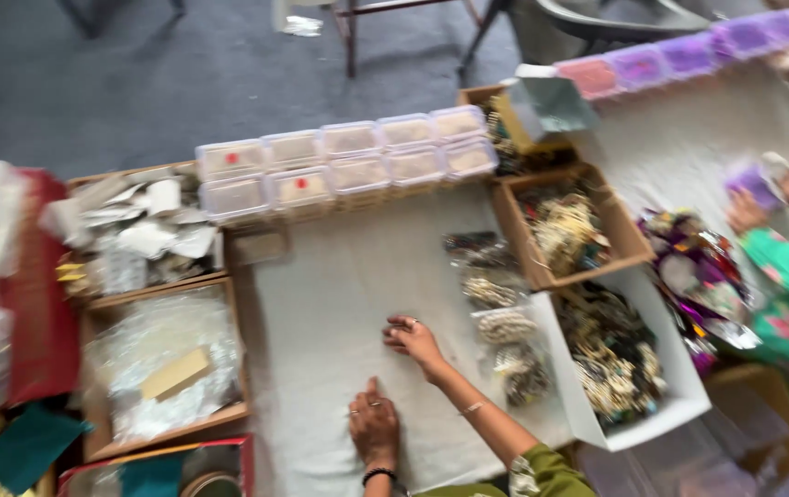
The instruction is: The person sits at a table covered with various jewelry items and packaging supplies. They pick up small jewelry pieces, place them into small plastic bags, and then put the bags into small paper pouches. The person folds the pouches and places them into clear plastic containers, repeating the process with different items.
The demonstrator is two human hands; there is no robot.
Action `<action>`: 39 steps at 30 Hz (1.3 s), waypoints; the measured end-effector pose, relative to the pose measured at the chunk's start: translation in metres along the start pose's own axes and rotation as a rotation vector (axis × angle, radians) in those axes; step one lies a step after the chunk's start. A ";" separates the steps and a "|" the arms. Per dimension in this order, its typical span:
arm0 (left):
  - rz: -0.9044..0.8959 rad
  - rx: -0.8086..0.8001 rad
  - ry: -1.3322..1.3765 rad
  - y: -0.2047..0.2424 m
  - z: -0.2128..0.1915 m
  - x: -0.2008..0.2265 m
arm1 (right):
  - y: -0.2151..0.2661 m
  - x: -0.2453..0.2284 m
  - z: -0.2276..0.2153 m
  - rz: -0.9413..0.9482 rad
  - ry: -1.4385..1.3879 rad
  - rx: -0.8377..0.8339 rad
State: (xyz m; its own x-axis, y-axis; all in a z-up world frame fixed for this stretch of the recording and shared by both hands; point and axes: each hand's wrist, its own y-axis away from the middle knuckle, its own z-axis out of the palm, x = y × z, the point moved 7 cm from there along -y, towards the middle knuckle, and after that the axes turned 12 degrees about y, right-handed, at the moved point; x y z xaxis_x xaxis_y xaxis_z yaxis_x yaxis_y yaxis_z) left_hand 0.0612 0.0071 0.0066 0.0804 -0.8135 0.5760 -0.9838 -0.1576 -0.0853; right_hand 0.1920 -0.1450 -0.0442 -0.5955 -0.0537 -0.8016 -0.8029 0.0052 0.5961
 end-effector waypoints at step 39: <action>-0.004 0.061 -0.057 -0.012 -0.020 0.007 | 0.004 -0.179 -0.360 0.078 1.372 0.664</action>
State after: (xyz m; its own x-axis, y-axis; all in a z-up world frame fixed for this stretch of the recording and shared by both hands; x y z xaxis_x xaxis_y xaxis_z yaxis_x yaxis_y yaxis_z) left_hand 0.0702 0.0144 0.0285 0.0951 -0.8432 0.5291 -0.9719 -0.1935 -0.1337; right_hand 0.3055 -0.4951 0.1179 -0.4508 -0.8854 0.1129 -0.8611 0.4647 0.2061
